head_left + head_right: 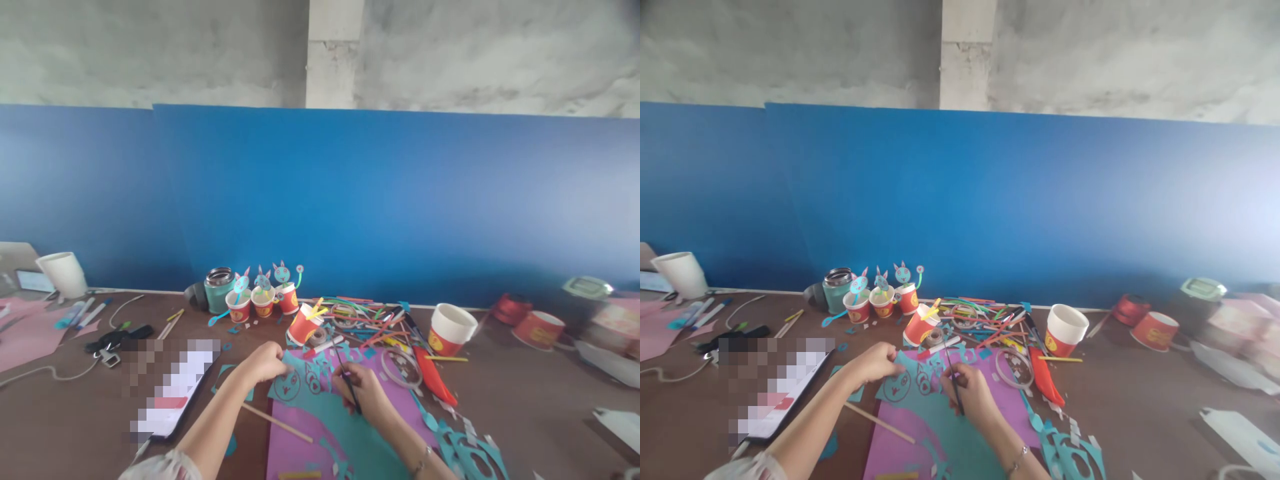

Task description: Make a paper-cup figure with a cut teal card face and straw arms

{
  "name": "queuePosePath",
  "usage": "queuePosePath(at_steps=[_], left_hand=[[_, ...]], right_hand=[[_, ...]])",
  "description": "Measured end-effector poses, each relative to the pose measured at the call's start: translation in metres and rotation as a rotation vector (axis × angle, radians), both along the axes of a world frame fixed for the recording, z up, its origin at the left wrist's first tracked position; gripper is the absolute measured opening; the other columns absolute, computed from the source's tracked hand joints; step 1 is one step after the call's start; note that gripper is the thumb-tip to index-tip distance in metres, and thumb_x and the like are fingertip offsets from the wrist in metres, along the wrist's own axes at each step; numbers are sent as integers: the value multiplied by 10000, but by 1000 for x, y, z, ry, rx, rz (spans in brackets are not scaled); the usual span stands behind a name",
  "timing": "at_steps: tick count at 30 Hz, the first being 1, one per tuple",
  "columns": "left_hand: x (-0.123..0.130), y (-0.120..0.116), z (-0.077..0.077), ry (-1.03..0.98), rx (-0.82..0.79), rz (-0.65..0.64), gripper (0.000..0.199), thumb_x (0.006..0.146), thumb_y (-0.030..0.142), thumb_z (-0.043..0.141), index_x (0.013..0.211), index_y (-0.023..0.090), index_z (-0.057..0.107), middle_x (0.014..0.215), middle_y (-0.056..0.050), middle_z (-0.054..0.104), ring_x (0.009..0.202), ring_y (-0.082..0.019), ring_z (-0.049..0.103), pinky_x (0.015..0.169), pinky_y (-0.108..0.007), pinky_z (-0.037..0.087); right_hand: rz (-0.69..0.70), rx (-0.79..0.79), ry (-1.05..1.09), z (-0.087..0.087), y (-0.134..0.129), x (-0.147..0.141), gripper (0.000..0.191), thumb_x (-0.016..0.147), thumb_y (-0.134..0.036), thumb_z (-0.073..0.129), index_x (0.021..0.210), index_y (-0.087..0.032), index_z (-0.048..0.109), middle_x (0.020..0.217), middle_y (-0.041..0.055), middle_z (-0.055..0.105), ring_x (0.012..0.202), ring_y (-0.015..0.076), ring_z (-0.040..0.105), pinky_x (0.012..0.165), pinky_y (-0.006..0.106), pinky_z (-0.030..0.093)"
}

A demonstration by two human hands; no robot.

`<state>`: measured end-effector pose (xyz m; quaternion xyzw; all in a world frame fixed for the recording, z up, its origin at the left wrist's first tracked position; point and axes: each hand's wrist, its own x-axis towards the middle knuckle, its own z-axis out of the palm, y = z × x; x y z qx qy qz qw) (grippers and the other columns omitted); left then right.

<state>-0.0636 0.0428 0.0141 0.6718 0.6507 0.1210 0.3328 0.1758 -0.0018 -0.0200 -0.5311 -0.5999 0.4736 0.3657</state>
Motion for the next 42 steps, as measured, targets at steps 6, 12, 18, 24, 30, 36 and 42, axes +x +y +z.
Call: queuePosePath(at_steps=[6,12,18,24,30,36,42], left_hand=[[-4,-14,-7,-186,-46,-11,245,608,350,660,505,180,516,409,64,414,445,-119,430,450,-224,263],[1,-28,-10,-402,-58,54,254,683,384,602,573,166,532,451,64,417,433,-89,379,424,-210,239],[3,-37,-1,-547,-148,116,186,707,341,584,683,160,545,483,65,459,367,-51,376,375,-177,189],[5,-38,-1,-608,-212,114,230,704,374,587,757,151,566,511,24,563,366,-73,467,341,-170,189],[6,-38,-7,-650,-192,91,287,676,418,630,744,143,582,480,69,495,292,-35,348,316,-179,196],[3,-37,-9,-698,-223,60,320,699,455,599,763,141,584,475,21,577,312,-63,430,324,-177,218],[1,-37,-10,-745,-254,49,375,669,498,625,788,145,583,484,26,575,336,-59,428,326,-167,220]], right_hand=[[2,-27,85,17,-3,1,302,697,-445,656,735,-160,565,414,-61,521,334,75,436,352,178,314],[289,-540,471,53,-33,-9,392,776,-504,574,869,-124,609,542,17,631,422,106,565,343,160,278],[331,-795,623,39,-73,-24,313,835,-410,551,784,-123,664,648,45,677,562,113,609,507,171,415],[324,-877,762,24,-75,-57,458,800,-542,554,832,-95,650,647,90,687,562,139,627,541,197,429],[41,-886,882,23,-68,-102,372,795,-534,576,727,-169,554,592,48,662,529,143,637,468,176,433],[-65,-808,984,20,-67,-114,376,687,-516,701,708,-188,518,557,-13,622,510,111,613,464,158,460],[-35,-764,876,16,-71,-110,364,692,-527,661,713,-186,535,569,3,649,524,139,636,417,162,427]])
